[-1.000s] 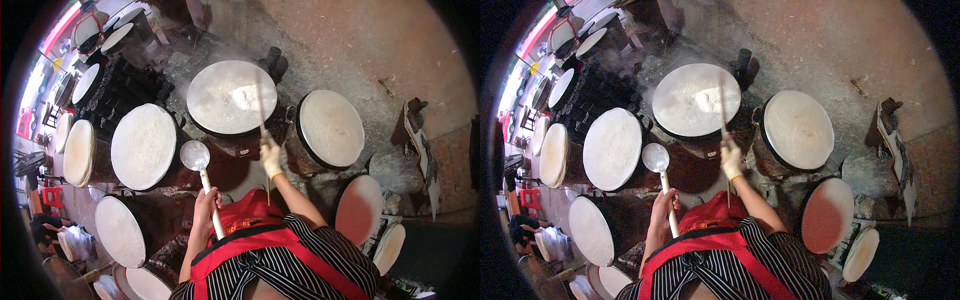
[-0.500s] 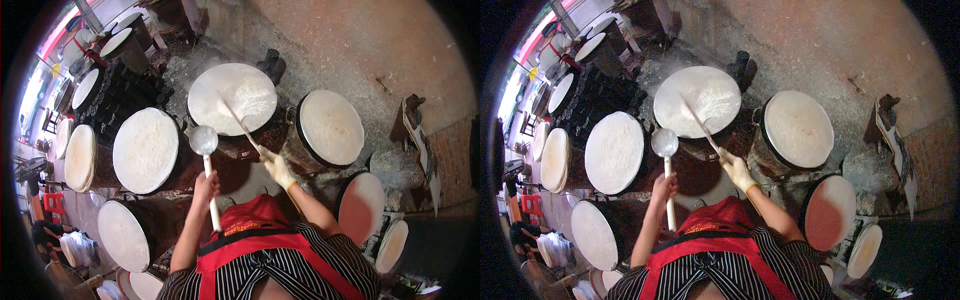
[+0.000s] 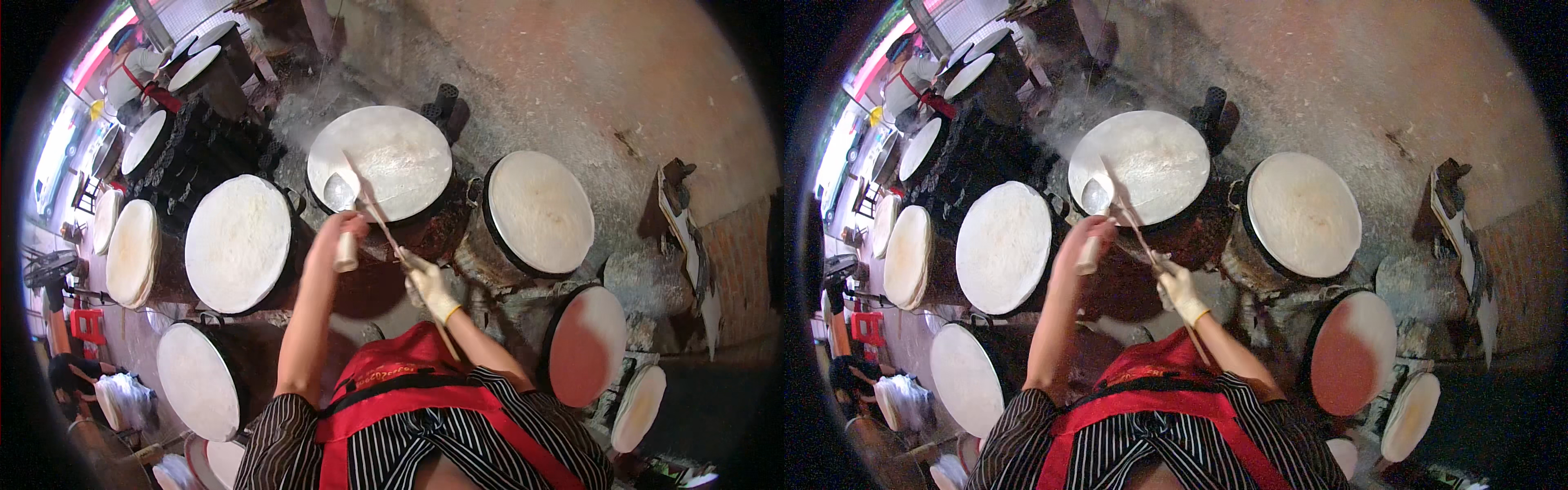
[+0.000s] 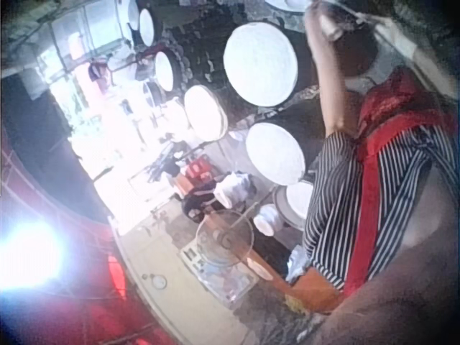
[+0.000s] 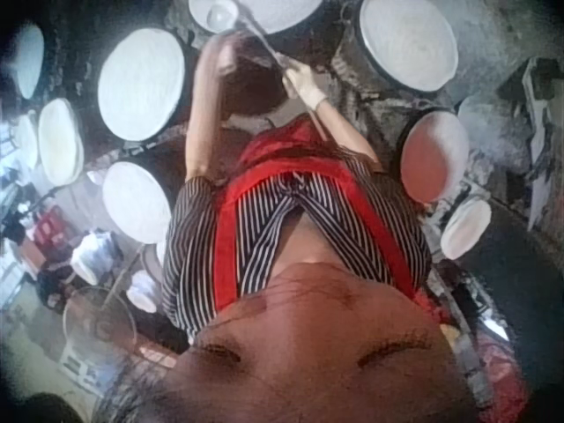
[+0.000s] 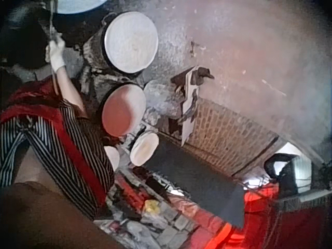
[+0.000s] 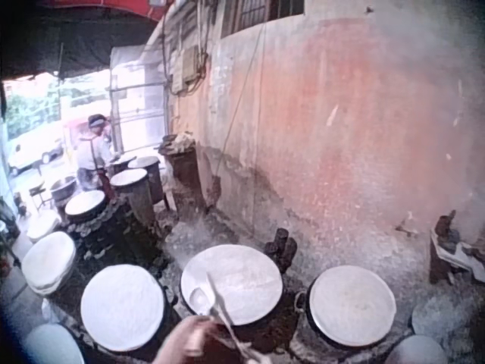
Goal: The person scoops batter with a ladle, spreads it across circular hot plates using a stick, and removes the cooked thin wrappers to stack them.
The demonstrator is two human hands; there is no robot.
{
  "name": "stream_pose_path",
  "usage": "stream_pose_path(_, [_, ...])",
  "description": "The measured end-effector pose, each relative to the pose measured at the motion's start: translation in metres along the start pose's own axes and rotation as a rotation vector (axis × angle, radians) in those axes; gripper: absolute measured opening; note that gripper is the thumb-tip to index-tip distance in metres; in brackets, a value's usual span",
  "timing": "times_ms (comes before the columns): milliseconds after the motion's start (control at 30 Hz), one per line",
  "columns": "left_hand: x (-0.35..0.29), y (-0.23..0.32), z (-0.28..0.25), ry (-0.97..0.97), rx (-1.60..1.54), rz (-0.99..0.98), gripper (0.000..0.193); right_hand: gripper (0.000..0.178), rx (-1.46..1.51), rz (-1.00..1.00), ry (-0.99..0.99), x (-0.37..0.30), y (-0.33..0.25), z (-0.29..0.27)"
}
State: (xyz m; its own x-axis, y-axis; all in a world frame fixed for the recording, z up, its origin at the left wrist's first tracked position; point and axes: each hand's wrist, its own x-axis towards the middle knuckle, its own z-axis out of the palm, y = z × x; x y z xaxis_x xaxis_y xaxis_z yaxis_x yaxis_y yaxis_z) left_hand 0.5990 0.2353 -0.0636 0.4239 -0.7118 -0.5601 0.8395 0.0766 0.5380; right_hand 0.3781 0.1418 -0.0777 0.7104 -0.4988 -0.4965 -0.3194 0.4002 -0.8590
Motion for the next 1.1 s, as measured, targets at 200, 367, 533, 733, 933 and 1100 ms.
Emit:
stream_pose_path(200, [-0.117,0.035,0.02,-0.023,-0.326,-0.209,0.013,0.029,-0.419,-0.199,0.383,0.034,-0.025,-0.054])
stream_pose_path(367, [-0.134,0.016,-0.009,0.114,-0.103,-0.174,0.016,0.04,-0.921,-0.288,0.089,-0.026,0.023,0.003])
stream_pose_path(533, [-0.169,-0.037,-0.042,0.221,0.128,0.021,0.012,0.03,-0.635,-0.505,0.417,-0.003,-0.008,-0.032])
stream_pose_path(733, [-0.185,-0.079,-0.038,0.287,-0.092,-0.095,0.012,0.022,-1.044,-0.22,-0.095,-0.056,0.012,-0.005])
stream_pose_path(933, [-0.192,-0.119,-0.018,0.124,-0.488,-0.122,0.014,0.039,-1.006,-0.476,0.19,0.001,-0.036,-0.089])
stream_pose_path(1100, [-0.163,-0.128,0.039,0.125,-0.614,-0.141,0.016,0.053,-1.427,-0.652,0.463,0.075,-0.043,-0.205])
